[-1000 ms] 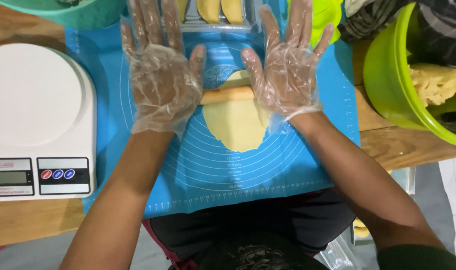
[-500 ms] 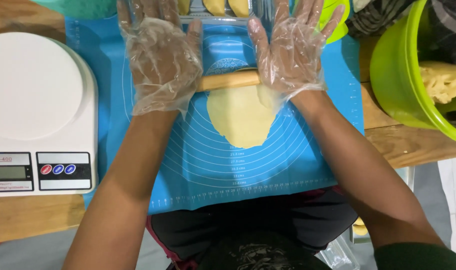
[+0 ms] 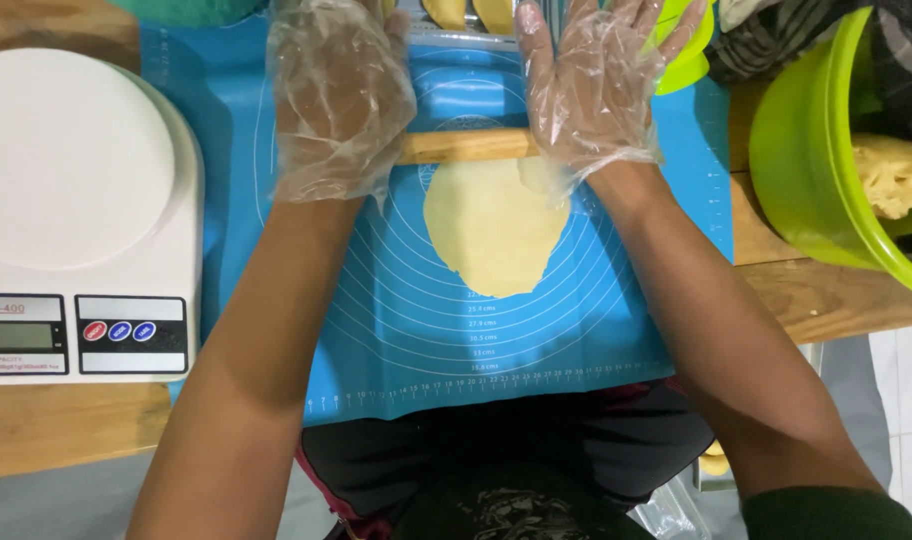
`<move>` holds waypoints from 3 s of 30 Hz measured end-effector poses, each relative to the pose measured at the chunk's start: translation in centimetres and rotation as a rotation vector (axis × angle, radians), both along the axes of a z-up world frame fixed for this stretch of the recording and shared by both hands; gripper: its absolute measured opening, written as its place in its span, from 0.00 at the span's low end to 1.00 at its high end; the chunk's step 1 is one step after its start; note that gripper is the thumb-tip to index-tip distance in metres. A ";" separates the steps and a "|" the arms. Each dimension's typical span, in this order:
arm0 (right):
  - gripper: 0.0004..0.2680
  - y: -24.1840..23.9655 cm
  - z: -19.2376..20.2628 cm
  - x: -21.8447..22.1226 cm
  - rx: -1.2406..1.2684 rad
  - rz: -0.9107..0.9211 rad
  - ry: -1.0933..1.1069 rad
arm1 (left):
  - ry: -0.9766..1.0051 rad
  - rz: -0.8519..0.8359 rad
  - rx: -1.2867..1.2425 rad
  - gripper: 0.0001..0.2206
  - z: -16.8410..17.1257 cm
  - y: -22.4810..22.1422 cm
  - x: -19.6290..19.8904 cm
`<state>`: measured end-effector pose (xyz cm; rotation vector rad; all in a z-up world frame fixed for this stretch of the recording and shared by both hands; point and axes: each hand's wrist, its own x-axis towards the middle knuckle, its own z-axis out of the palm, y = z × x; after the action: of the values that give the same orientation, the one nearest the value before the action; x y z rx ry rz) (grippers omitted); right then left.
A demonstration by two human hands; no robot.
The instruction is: Rolling out dough, adding filling, and using a mold to shape and seal pastries on a silicone mat.
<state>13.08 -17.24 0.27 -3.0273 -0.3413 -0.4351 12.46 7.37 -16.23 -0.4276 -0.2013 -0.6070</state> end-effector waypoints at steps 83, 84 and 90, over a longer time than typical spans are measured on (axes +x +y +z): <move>0.28 -3.7 -0.7 -0.5 0.080 0.018 0.208 | 0.883 -0.787 -2.677 0.31 15.0 -6.1 -8.1; 0.28 -3.4 -0.2 -1.0 0.080 0.026 0.208 | 0.871 -0.786 -2.677 0.31 15.0 -6.1 -8.5; 0.26 -3.8 0.5 -4.0 0.047 0.047 0.238 | 0.894 -0.309 -2.760 0.27 17.9 -8.1 -10.4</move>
<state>9.10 -21.08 0.81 -2.9738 -0.3786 -0.0759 2.09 -0.73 1.65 -3.3277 0.0504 0.0838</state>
